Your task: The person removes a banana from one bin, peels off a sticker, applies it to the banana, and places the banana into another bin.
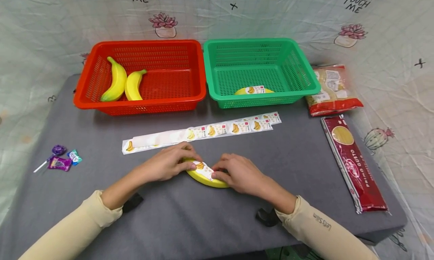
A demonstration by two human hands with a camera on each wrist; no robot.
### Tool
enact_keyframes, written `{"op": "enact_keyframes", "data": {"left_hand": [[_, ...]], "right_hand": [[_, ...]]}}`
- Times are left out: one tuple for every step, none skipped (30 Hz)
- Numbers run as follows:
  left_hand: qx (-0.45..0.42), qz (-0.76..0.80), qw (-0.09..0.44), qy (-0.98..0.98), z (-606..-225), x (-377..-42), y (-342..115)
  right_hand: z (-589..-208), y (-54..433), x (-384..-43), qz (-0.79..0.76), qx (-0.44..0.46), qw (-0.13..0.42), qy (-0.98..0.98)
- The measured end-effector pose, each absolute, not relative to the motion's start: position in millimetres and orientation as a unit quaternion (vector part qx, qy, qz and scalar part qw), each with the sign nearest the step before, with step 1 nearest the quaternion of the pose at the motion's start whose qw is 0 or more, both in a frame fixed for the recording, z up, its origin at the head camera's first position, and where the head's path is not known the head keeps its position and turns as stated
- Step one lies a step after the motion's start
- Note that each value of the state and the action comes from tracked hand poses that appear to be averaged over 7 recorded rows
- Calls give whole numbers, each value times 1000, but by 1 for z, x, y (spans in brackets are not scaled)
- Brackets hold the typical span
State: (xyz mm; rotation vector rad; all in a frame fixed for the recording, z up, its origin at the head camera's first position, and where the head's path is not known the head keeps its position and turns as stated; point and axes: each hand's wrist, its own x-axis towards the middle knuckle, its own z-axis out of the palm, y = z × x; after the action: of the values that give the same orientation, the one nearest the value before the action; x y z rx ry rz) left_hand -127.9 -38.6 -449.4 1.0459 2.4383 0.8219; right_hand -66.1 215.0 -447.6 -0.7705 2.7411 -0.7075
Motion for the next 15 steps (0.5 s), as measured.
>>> {"op": "enact_keyframes", "data": {"left_hand": [[370,292,180,864,-450,-128,-39],[369,293,179,864,-450,-128,-39],[368,294,178,864,-450,-127,-39],[367,294,178,865,-450,-127,-39],[364,294,180,865,-450,-127,-39],[364,293,180,866,-450,-127,-38],[364,293,181,866,-450,-127,-38],[364,292,180,865,-450,-128,-38],[366,293,180,865,-450,-128,-38],[367,293,180,864,-450,-129,-38],[369,294,180,863,-450,-129,-38],[370,294,181,862,-450,-129,-38],[373,295,181,861,-450,-130,-38],[374,296,183,860,-450,-130,-39],[374,296,185,859,-451,-131,-39]], "right_hand": [[-448,215,-66,-244,-262,103,928],[-448,215,-66,-247,-262,103,927],[-448,215,-66,-250,-263,103,926],[-448,215,-66,-252,-263,104,925],[-447,215,-66,-255,-262,105,925],[-447,215,-66,-257,-261,106,924],[-447,215,-66,-259,-260,107,924],[-447,215,-66,-261,-258,109,924],[-447,215,-66,-263,-257,110,923],[-448,216,-66,-267,-257,111,922],[-448,217,-67,-272,-257,113,921],[-448,217,-68,-277,-259,114,918],[-449,219,-69,-283,-261,116,916],[-449,220,-70,-290,-262,117,913],[-448,223,-72,-298,-261,117,911]]}}
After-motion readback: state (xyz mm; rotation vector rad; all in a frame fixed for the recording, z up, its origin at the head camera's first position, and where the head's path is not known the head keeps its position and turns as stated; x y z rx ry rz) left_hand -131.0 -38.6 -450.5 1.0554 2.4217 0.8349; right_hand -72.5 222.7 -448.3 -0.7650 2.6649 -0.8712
